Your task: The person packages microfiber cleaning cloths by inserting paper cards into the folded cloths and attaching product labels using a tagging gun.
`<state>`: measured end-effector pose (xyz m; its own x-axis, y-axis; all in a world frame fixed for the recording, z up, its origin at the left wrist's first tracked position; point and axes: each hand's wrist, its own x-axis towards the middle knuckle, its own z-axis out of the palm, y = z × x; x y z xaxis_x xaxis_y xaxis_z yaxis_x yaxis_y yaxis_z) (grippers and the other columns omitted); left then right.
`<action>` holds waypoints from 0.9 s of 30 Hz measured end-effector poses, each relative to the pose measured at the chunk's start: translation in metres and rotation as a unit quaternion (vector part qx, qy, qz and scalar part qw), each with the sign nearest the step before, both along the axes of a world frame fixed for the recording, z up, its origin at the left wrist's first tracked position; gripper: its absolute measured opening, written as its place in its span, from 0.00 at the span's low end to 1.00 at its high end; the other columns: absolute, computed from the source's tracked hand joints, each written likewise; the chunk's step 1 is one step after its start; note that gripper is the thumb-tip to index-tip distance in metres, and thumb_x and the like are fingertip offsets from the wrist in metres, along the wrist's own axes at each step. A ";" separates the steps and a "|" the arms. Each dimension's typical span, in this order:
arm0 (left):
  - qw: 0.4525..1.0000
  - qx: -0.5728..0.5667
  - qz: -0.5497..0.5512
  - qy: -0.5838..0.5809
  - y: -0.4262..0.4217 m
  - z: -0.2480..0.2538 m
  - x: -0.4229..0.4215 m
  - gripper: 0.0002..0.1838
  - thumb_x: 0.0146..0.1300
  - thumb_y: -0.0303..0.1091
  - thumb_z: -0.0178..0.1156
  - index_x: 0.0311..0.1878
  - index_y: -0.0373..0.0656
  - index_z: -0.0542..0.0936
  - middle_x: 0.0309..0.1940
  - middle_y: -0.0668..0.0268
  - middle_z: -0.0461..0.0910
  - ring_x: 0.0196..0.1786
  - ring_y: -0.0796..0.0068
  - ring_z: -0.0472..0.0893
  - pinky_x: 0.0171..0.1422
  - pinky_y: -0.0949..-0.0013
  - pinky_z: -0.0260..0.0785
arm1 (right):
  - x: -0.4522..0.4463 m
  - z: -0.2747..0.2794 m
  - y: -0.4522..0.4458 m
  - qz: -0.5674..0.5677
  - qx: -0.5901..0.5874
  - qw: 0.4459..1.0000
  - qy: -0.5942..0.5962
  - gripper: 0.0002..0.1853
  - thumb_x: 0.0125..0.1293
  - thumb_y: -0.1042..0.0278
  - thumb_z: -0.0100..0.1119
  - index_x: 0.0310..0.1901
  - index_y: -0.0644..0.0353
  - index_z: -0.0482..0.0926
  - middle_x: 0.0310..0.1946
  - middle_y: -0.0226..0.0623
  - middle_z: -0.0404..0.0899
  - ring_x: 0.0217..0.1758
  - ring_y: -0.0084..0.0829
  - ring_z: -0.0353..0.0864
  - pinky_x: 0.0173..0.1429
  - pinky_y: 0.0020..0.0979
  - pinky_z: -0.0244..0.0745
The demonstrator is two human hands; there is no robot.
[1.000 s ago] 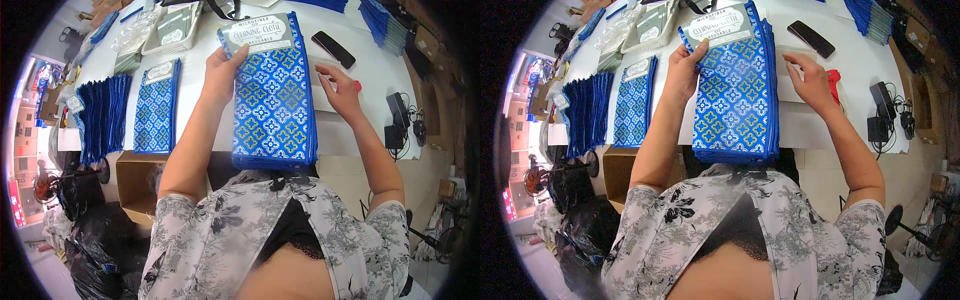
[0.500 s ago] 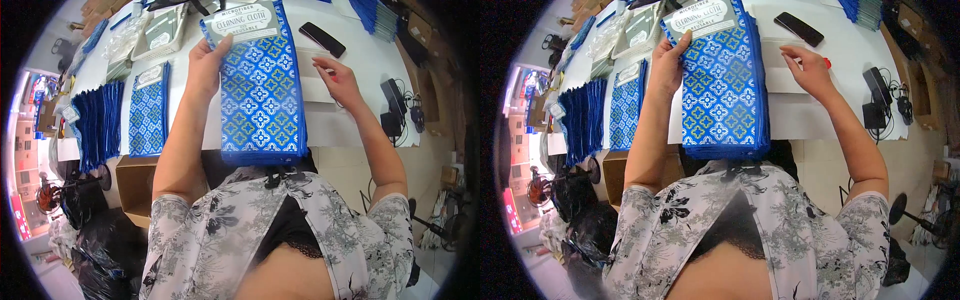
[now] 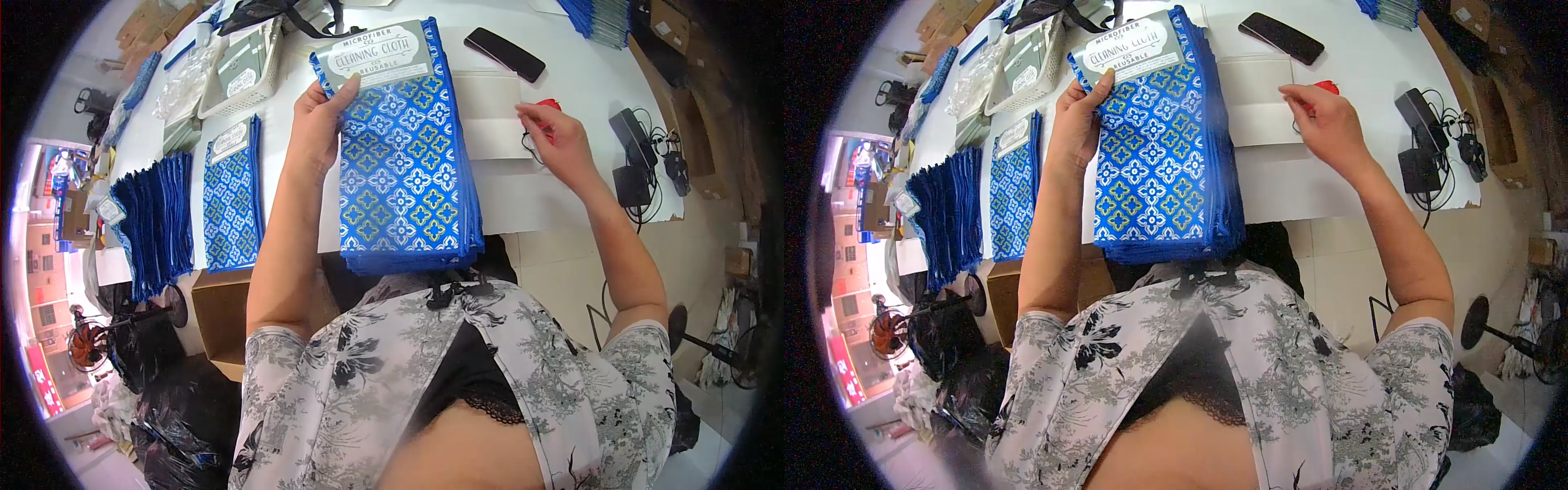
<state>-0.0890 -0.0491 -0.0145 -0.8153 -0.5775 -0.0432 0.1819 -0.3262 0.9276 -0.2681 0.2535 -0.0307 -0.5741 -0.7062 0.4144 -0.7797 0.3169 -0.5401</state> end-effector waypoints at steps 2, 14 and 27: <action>1.000 -0.023 0.010 0.006 0.003 0.005 0.003 0.11 0.64 0.28 0.66 0.48 0.37 0.82 0.41 0.63 0.86 0.39 0.77 0.84 0.45 0.73 0.75 | 0.004 0.000 -0.005 0.027 -0.017 0.999 -0.034 0.10 0.70 0.71 0.57 0.49 0.59 0.84 0.40 0.41 0.87 0.40 0.36 0.87 0.46 0.31 0.80; 0.999 0.033 0.043 -0.002 0.000 -0.006 -0.001 0.11 0.66 0.27 0.64 0.50 0.36 0.81 0.41 0.62 0.85 0.38 0.77 0.83 0.44 0.72 0.77 | -0.027 -0.015 0.032 -0.199 0.176 0.963 0.054 0.23 0.61 0.52 0.61 0.52 0.60 0.80 0.44 0.43 0.83 0.50 0.46 0.83 0.53 0.42 0.78; 0.997 -0.072 0.021 -0.025 0.014 0.013 0.015 0.16 0.66 0.22 0.58 0.58 0.33 0.76 0.50 0.59 0.83 0.49 0.71 0.82 0.59 0.69 0.72 | -0.066 -0.017 0.035 -0.305 0.176 0.932 -0.084 0.19 0.61 0.50 0.60 0.42 0.59 0.81 0.34 0.47 0.82 0.35 0.37 0.83 0.42 0.39 0.76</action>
<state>-0.0738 -0.0351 -0.0016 -0.7895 -0.6138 0.0018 0.1446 -0.1831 0.9724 -0.3341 0.2882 -0.0473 -0.9490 -0.3029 0.0877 -0.3111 0.8538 -0.4175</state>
